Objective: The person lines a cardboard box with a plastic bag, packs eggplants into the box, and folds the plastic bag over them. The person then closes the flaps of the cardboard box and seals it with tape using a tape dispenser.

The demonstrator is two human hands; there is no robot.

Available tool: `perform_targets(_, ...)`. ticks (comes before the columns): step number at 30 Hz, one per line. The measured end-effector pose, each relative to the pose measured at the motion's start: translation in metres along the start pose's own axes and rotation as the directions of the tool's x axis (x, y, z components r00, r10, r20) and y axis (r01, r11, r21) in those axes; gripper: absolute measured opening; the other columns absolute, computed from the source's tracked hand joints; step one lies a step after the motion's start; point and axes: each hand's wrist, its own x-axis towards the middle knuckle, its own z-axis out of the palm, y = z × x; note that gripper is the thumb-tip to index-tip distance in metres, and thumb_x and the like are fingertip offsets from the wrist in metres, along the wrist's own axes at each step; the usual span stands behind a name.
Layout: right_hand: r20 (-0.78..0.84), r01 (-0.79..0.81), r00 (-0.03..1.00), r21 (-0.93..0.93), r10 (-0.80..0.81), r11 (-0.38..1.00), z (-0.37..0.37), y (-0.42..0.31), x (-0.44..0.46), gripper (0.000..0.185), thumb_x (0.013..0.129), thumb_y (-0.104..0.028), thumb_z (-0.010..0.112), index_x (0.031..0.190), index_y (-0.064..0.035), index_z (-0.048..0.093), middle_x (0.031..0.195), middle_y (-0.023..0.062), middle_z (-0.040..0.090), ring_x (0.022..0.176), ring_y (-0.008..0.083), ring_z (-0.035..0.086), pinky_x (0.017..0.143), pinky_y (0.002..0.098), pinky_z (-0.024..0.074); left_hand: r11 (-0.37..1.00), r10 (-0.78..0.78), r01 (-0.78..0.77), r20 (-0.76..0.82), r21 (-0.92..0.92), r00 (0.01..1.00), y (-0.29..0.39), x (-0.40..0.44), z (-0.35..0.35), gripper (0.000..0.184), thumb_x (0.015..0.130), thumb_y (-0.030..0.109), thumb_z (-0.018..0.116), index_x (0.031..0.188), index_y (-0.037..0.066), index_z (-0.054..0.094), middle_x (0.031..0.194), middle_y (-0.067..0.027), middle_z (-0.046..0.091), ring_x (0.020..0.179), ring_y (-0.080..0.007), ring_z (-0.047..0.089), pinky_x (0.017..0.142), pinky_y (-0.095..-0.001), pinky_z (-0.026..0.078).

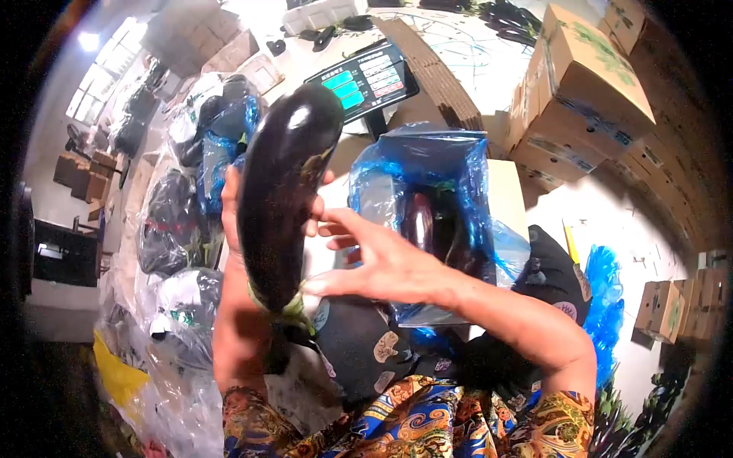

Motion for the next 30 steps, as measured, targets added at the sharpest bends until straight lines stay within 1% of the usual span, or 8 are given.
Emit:
perform_targets(1,0.005,0.013,1.000,0.078,-0.014,0.997,0.007,-0.002,0.007,0.101,0.074,-0.030,0.084,0.150,-0.0069,0.023,0.135,0.0110,0.047,0.129,0.0235,0.045,0.111,0.0405,0.0336,0.995,-0.094,0.092,-0.100,-0.026,0.991,0.004,0.000,0.011,0.087,0.089,0.070,0.044,0.141,0.000,0.041,0.124,-0.0273,0.058,0.072,-0.0295,0.070,0.063,-0.0385,0.061)
perform_targets(2,0.023,-0.002,1.000,0.217,-0.003,0.976,0.012,-0.013,0.009,0.101,0.074,-0.030,0.085,0.149,-0.0048,0.022,0.135,0.0112,0.047,0.129,0.0231,0.044,0.111,0.0397,0.0329,0.997,-0.008,0.023,-0.218,0.070,0.976,0.006,0.007,0.027,0.079,0.088,0.059,0.058,0.140,0.002,0.042,0.124,-0.0204,0.059,0.080,-0.0263,0.069,0.068,-0.0384,0.060)
perform_targets(5,-0.186,0.291,0.953,0.327,-0.240,0.899,0.015,-0.021,0.024,0.078,0.078,-0.025,0.082,0.136,-0.0019,0.035,0.121,0.0081,0.053,0.111,0.0156,0.052,0.096,0.0319,0.0443,0.714,0.381,-0.264,-0.044,0.648,0.923,0.016,0.031,0.047,0.075,0.081,0.032,0.079,0.139,0.004,0.041,0.126,-0.0093,0.057,0.110,-0.0197,0.059,0.094,-0.0342,0.050)
perform_targets(6,-0.321,0.291,0.926,0.280,-0.197,0.915,0.015,-0.016,0.030,0.071,0.079,-0.022,0.080,0.134,-0.0028,0.039,0.118,0.0061,0.055,0.108,0.0130,0.052,0.093,0.0300,0.0446,0.703,0.411,-0.313,-0.007,0.639,0.911,0.015,0.034,0.060,0.073,0.084,0.031,0.076,0.141,0.004,0.040,0.128,-0.0091,0.055,0.115,-0.0195,0.056,0.100,-0.0334,0.044)
perform_targets(11,-0.052,0.154,0.987,0.542,-0.151,0.826,-0.031,-0.016,0.007,0.069,0.082,-0.031,0.073,0.137,-0.0020,0.044,0.119,0.0128,0.059,0.105,0.0188,0.060,0.092,0.0338,0.0490,0.842,0.362,-0.317,-0.022,0.437,0.932,0.004,0.028,0.060,0.064,0.090,0.021,0.068,0.143,0.004,0.037,0.135,-0.0079,0.052,0.126,-0.0200,0.048,0.109,-0.0371,0.034)
perform_targets(17,0.131,-0.029,0.987,0.710,-0.092,0.703,-0.067,0.017,-0.026,0.075,0.077,-0.039,0.075,0.133,0.0026,0.045,0.109,0.0223,0.064,0.099,0.0312,0.066,0.087,0.0424,0.0558,0.928,0.346,-0.341,-0.004,0.152,0.938,-0.016,0.035,0.038,0.061,0.087,0.015,0.071,0.140,0.012,0.040,0.130,-0.0073,0.054,0.120,-0.0242,0.053,0.102,-0.0453,0.043)
perform_targets(23,0.054,-0.006,0.997,0.787,-0.059,0.617,-0.075,0.032,-0.055,0.080,0.085,-0.060,0.063,0.132,0.0027,0.047,0.099,0.0278,0.064,0.089,0.0368,0.067,0.073,0.0430,0.0581,0.949,0.295,-0.290,-0.025,0.122,0.955,-0.038,0.030,0.029,0.063,0.082,0.012,0.076,0.137,0.012,0.044,0.127,-0.0066,0.057,0.116,-0.0229,0.056,0.101,-0.0436,0.047)
perform_targets(30,0.069,-0.015,0.996,0.776,-0.061,0.631,-0.068,0.045,-0.058,0.073,0.088,-0.056,0.062,0.131,0.0013,0.047,0.100,0.0265,0.064,0.089,0.0388,0.067,0.070,0.0449,0.0588,0.970,0.235,-0.234,-0.013,0.071,0.972,-0.054,0.018,0.013,0.061,0.079,0.011,0.079,0.133,0.010,0.050,0.123,-0.0068,0.060,0.114,-0.0226,0.058,0.104,-0.0419,0.045)
